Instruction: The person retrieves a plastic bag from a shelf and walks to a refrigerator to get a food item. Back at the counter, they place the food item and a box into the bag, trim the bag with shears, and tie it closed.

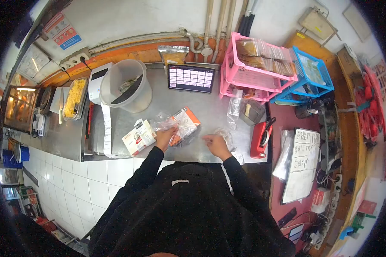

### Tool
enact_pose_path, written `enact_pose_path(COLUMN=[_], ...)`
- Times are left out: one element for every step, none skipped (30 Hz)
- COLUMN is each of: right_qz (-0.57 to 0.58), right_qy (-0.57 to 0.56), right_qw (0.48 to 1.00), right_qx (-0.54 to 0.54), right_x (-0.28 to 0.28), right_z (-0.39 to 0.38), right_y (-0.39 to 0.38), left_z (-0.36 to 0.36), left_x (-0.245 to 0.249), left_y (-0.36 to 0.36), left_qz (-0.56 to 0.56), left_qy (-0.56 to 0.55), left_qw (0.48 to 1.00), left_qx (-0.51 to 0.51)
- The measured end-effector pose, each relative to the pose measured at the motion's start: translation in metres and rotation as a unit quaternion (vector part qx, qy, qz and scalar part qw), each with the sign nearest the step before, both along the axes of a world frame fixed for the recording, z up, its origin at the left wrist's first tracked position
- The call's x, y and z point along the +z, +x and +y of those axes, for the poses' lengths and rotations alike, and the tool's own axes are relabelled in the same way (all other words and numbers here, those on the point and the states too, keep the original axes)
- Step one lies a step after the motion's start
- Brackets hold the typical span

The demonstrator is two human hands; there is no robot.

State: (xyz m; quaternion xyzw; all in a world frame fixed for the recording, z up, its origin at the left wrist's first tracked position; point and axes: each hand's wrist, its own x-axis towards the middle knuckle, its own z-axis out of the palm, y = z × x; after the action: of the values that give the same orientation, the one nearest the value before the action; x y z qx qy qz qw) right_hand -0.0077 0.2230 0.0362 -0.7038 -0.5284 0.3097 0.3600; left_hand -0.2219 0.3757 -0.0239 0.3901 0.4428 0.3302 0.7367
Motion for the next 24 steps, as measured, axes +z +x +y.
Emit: enact_pose_path(right_qz=[-0.072, -0.144, -0.085, -0.026, 0.034, 0.054, 0.072, 0.089, 0.083, 0.077, 0.068, 0.062, 0.056, 0.048, 0.04, 0.034, 0.025, 0.017, 0.009, 0.004, -0.001, -0.056, -0.17, -0.209], right_qy=[0.032, 0.065, 0.043, 0.02, -0.004, 0.024, 0.053, 0.082, 0.085, 0.087, 0.088, 0.076, 0.062, 0.053, 0.045, 0.035, 0.038, 0.04, 0.044, 0.058, 0.072, 0.12, 0.176, 0.157], right_qw=[0.997, 0.987, 0.995, 0.999, 0.998, 0.997, 0.994, 0.99, 0.99, 0.99, 0.99, 0.992, 0.994, 0.995, 0.995, 0.996, 0.996, 0.995, 0.995, 0.991, 0.986, 0.968, 0.939, 0.924], right_qx=[0.013, 0.026, 0.003, -0.02, -0.045, -0.051, -0.06, -0.071, -0.073, -0.078, -0.086, -0.078, -0.072, -0.075, -0.075, -0.073, -0.081, -0.086, -0.089, -0.12, -0.149, -0.214, -0.242, -0.279], right_x=[0.006, 0.012, 0.016, 0.018, 0.02, 0.013, -0.002, -0.015, -0.025, -0.031, -0.037, -0.034, -0.029, -0.026, -0.025, -0.022, -0.019, -0.014, -0.005, 0.006, 0.019, 0.002, 0.007, 0.017], right_z=[0.006, 0.014, 0.025, 0.04, 0.053, 0.064, 0.075, 0.085, 0.092, 0.097, 0.099, 0.1, 0.1, 0.099, 0.097, 0.093, 0.086, 0.082, 0.079, 0.072, 0.061, 0.051, 0.039, 0.021], right_y=[-0.008, -0.017, -0.025, -0.034, -0.044, -0.053, -0.06, -0.066, -0.07, -0.073, -0.073, -0.072, -0.07, -0.069, -0.069, -0.065, -0.059, -0.055, -0.051, -0.037, -0.012, 0.024, 0.068, 0.116], left_z=[-0.001, 0.0, 0.001, 0.001, -0.001, -0.002, -0.002, -0.002, -0.001, -0.003, -0.003, -0.002, -0.003, -0.003, -0.004, -0.004, -0.004, -0.003, -0.001, 0.002, 0.005, 0.007, 0.007, 0.006], left_x=[0.003, 0.005, 0.003, 0.004, 0.006, 0.011, 0.015, 0.013, 0.007, 0.007, 0.007, 0.011, 0.01, 0.007, 0.008, 0.01, 0.012, 0.009, 0.006, 0.002, 0.0, -0.002, -0.004, -0.002], left_y=[0.002, 0.003, 0.003, 0.003, 0.002, 0.003, 0.004, 0.005, 0.003, 0.002, 0.001, 0.002, 0.002, 0.002, 0.005, 0.006, 0.007, 0.007, 0.006, 0.005, 0.005, 0.003, 0.001, 0.0], left_qz=[-0.004, 0.002, 0.008, 0.014, 0.018, 0.022, 0.026, 0.019, 0.012, 0.004, 0.002, -0.001, -0.007, -0.012, -0.018, -0.023, -0.028, -0.019, -0.009, 0.002, 0.01, 0.02, 0.03, 0.034], left_qy=[0.006, 0.008, 0.01, 0.012, 0.006, 0.0, -0.006, -0.003, -0.001, -0.001, -0.003, -0.006, -0.01, -0.016, -0.015, -0.014, -0.012, -0.002, 0.008, 0.018, 0.02, 0.021, 0.022, 0.018], left_qw=[1.0, 1.0, 1.0, 1.0, 1.0, 1.0, 1.0, 1.0, 1.0, 1.0, 1.0, 1.0, 1.0, 1.0, 1.0, 1.0, 1.0, 1.0, 1.0, 1.0, 1.0, 1.0, 0.999, 0.999], left_qx=[0.008, 0.004, 0.0, -0.004, -0.002, -0.001, -0.004, 0.002, 0.004, 0.004, 0.005, 0.002, 0.007, 0.013, 0.006, 0.002, 0.001, 0.004, 0.01, 0.018, 0.006, -0.005, -0.014, -0.018])
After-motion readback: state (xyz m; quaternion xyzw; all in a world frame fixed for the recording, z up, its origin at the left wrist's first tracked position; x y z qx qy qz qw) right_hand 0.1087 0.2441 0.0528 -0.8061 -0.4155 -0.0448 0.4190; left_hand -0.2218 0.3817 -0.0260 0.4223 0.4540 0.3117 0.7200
